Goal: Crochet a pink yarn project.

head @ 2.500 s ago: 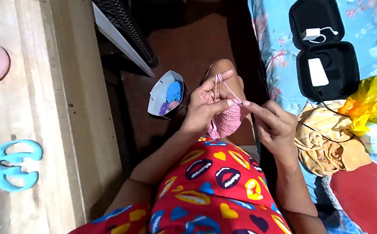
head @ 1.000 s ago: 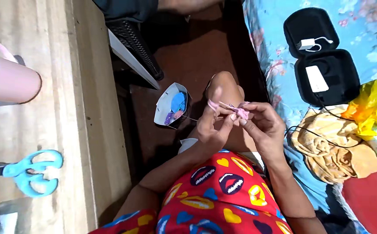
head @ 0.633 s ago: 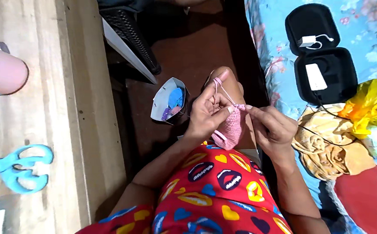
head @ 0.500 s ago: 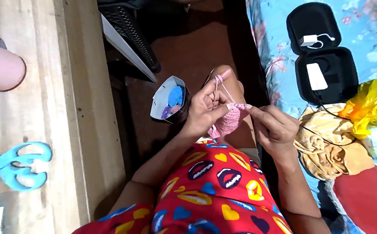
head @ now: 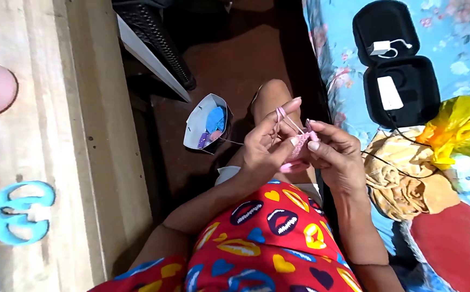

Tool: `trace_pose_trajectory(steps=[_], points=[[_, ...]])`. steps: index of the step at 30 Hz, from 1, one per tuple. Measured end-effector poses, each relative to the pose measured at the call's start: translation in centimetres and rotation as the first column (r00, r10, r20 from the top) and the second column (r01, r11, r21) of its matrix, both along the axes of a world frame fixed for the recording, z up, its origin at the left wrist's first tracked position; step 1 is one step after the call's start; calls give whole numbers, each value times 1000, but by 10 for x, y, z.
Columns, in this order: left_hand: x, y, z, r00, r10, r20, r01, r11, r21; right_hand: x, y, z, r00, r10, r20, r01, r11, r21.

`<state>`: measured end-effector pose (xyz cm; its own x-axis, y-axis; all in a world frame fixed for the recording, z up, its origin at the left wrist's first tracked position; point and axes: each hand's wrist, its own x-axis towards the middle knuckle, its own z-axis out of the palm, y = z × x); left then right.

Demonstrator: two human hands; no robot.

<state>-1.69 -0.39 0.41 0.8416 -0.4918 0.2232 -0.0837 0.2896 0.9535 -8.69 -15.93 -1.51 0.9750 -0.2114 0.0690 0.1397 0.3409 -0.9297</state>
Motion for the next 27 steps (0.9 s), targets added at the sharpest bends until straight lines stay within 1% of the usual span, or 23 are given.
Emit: trace_pose_trajectory(steps=[1,2,4,6,8,11,14,17,21,27], points=[[1,1,-1,1000,12,-4,-12,1000,-4,0,1,-1,1000,-12,-10,12,1000,15],[2,3,-2,1000,19,-15,-19,1000,-7,1,1,-2,999,-38,1,38,999,-36],[4,6,-1,998,23,-51,-23,1000,-5,1,-3,-6,994,-72,78,89,966,-241],[7,8,0,996,31,-79,-32,999,-2,2,-7,-10,981,-63,182,138,889,-437],[10,7,-1,994,55,-94,-57,998,-22,5,-11,-14,963,-43,267,199,781,-592],[12,7,0,990,66,-122,-67,998,-7,6,-19,-17,947,5,321,238,661,-711],[12,9,3,988,74,-133,-73,997,9,6,-22,-16,932,31,361,287,545,-788],[16,6,-4,990,90,-108,-95,995,-43,6,-21,-15,915,30,403,349,442,-826],[16,6,-2,991,125,-48,-125,992,-1,6,-17,-14,896,12,443,412,346,-843],[16,6,-4,990,140,4,-140,989,45,5,-13,-14,888,14,460,448,204,-870]])
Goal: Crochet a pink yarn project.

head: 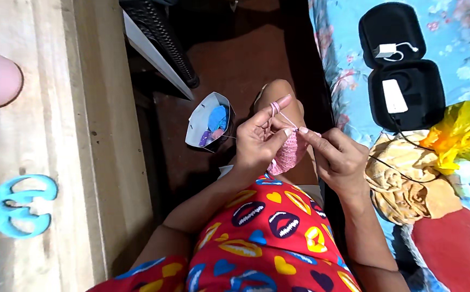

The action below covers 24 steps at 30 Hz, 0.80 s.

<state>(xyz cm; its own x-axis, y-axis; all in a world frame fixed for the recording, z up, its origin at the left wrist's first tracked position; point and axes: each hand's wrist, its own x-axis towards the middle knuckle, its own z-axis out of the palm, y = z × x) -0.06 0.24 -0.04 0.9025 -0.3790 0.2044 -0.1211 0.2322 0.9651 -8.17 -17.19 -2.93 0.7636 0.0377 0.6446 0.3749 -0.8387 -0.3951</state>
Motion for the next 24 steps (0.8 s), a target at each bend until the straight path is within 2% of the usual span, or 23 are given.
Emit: trace_pose_trajectory(steps=[4,7,10,12,14,17,19,21,23,24], points=[[-1,-1,0,1000,3,21,-3,1000,8,0,3,0,1000,-20,15,20,999,-35],[0,2,0,999,-32,9,32,999,26,0,3,-1,1000,9,18,-9,1000,2],[1,4,1,992,-98,-76,98,995,-5,1,1,-4,993,115,-21,-108,971,215],[4,4,-1,982,-144,-121,138,989,-56,1,1,-5,981,185,-52,-150,908,392],[4,4,0,978,-169,-126,161,985,-68,0,1,-5,972,223,-69,-161,855,493],[-7,3,3,996,-74,43,70,993,95,-1,8,-1,973,211,-90,-133,837,530],[-14,0,-5,942,16,335,-92,973,210,-5,17,10,969,184,-165,-57,816,576],[-16,-3,-21,781,80,619,-244,952,185,-10,26,23,938,224,-265,27,715,699],[-15,-6,-30,675,103,731,-279,952,124,-10,33,28,906,325,-272,90,478,874],[-15,-8,-32,673,127,728,-269,960,80,-9,35,29,895,373,-242,111,341,934]])
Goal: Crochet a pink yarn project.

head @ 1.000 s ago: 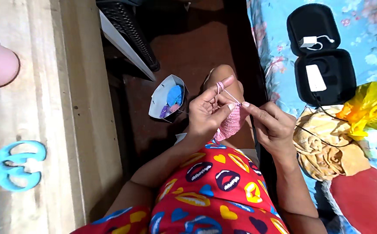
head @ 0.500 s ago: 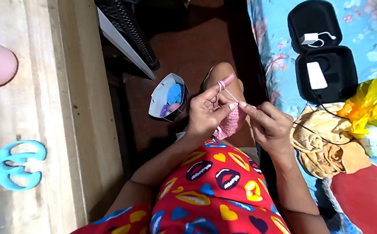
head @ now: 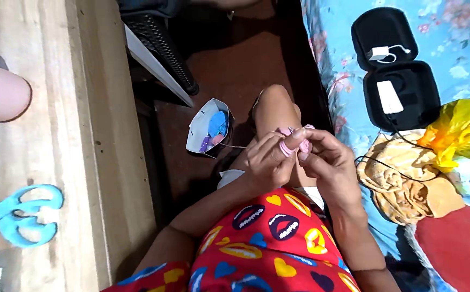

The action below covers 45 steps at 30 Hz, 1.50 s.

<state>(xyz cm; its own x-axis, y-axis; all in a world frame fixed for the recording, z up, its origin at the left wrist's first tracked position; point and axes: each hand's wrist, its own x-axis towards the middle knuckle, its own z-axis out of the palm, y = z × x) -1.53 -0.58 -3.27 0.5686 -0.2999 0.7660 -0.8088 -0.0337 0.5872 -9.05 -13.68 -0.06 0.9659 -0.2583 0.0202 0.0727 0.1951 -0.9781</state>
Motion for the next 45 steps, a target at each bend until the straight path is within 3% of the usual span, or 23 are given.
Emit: trace_pose_trajectory(steps=[2,4,7,9,12,18,21,24,26,28,30,32,34,36,40,42,45], points=[[-3,-5,0,984,-66,-163,43,989,-144,2,2,-2,1000,-12,27,10,997,76],[-5,-4,11,885,-230,-406,120,953,-278,2,3,-8,984,-70,162,96,983,-158],[1,6,28,712,-358,-604,194,927,-321,4,-5,-22,910,-78,406,311,777,-547],[5,10,33,667,-355,-655,207,933,-295,5,-10,-24,881,-56,470,396,630,-668],[10,12,35,680,-325,-657,220,946,-239,5,-16,-25,863,-9,505,443,492,-749],[16,15,43,579,-311,-754,247,948,-202,5,-23,-26,879,46,474,415,415,-810],[23,19,46,463,-340,-819,284,932,-226,4,-28,-27,882,79,465,404,384,-831],[34,17,36,360,-437,-824,322,887,-330,3,-33,-28,885,102,455,365,457,-811],[34,13,30,364,-468,-805,338,872,-354,4,-34,-29,910,88,405,254,651,-715],[25,8,31,427,-457,-780,352,879,-322,2,-28,-26,958,51,284,99,867,-488],[10,5,33,490,-431,-758,354,893,-278,3,-21,-22,991,22,129,-4,990,-140],[3,0,28,553,-413,-724,323,907,-271,7,-16,-20,999,21,30,-27,979,203],[7,-4,19,581,-383,-718,279,923,-267,10,-13,-24,999,26,-25,-15,935,354],[20,-10,9,549,-363,-753,241,931,-273,15,-15,-34,998,-11,-62,30,951,309],[52,-20,-12,408,-224,-885,257,958,-124,27,-22,-59,984,-86,-153,83,996,-30],[65,-26,-27,395,-170,-903,262,963,-67,34,-23,-73,969,-104,-222,85,992,-95],[74,-34,-46,461,-63,-885,233,971,52,43,-27,-86,951,-109,-290,65,985,-157]])
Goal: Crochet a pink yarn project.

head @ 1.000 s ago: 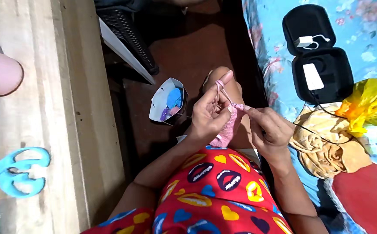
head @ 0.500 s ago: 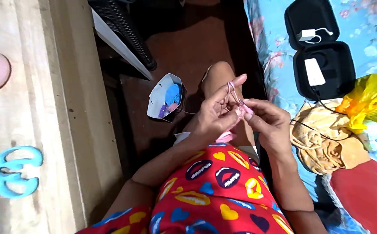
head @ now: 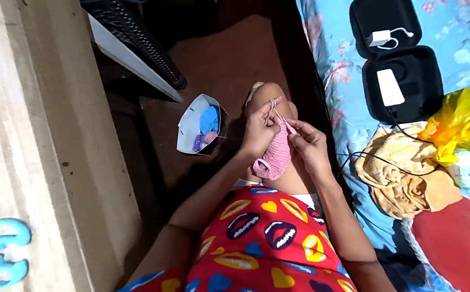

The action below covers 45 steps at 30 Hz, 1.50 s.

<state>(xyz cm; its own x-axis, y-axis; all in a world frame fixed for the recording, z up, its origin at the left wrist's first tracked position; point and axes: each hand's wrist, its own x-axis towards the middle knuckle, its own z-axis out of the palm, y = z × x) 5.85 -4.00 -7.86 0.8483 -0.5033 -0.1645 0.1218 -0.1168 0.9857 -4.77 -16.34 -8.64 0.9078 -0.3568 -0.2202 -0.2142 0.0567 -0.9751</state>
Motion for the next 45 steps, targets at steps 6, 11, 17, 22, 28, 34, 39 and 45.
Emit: trace_pose_trajectory(steps=[6,11,17,22,28,34,39,45], points=[[3,-2,-13,979,28,202,-62,985,164,10,-21,-13,993,120,-5,-117,952,-284],[3,-1,-18,956,30,292,-81,983,163,19,-38,-18,964,266,25,-195,764,-616],[-2,3,-1,955,-79,286,-29,934,356,22,-34,-15,948,316,45,-139,537,-832],[-4,2,0,938,-109,328,-53,893,448,24,-23,-11,956,294,14,-127,452,-883],[-9,-1,-5,869,-173,463,-106,850,516,23,-10,-10,969,245,-45,-136,367,-920],[-7,1,-9,891,-119,438,-100,889,446,23,-8,-19,973,230,24,-80,430,-899],[-5,9,-6,960,-23,279,-63,954,294,23,-10,-23,962,259,80,-41,431,-902],[-7,6,-10,919,-49,391,-99,932,349,24,-9,-23,959,274,64,-46,375,-926]])
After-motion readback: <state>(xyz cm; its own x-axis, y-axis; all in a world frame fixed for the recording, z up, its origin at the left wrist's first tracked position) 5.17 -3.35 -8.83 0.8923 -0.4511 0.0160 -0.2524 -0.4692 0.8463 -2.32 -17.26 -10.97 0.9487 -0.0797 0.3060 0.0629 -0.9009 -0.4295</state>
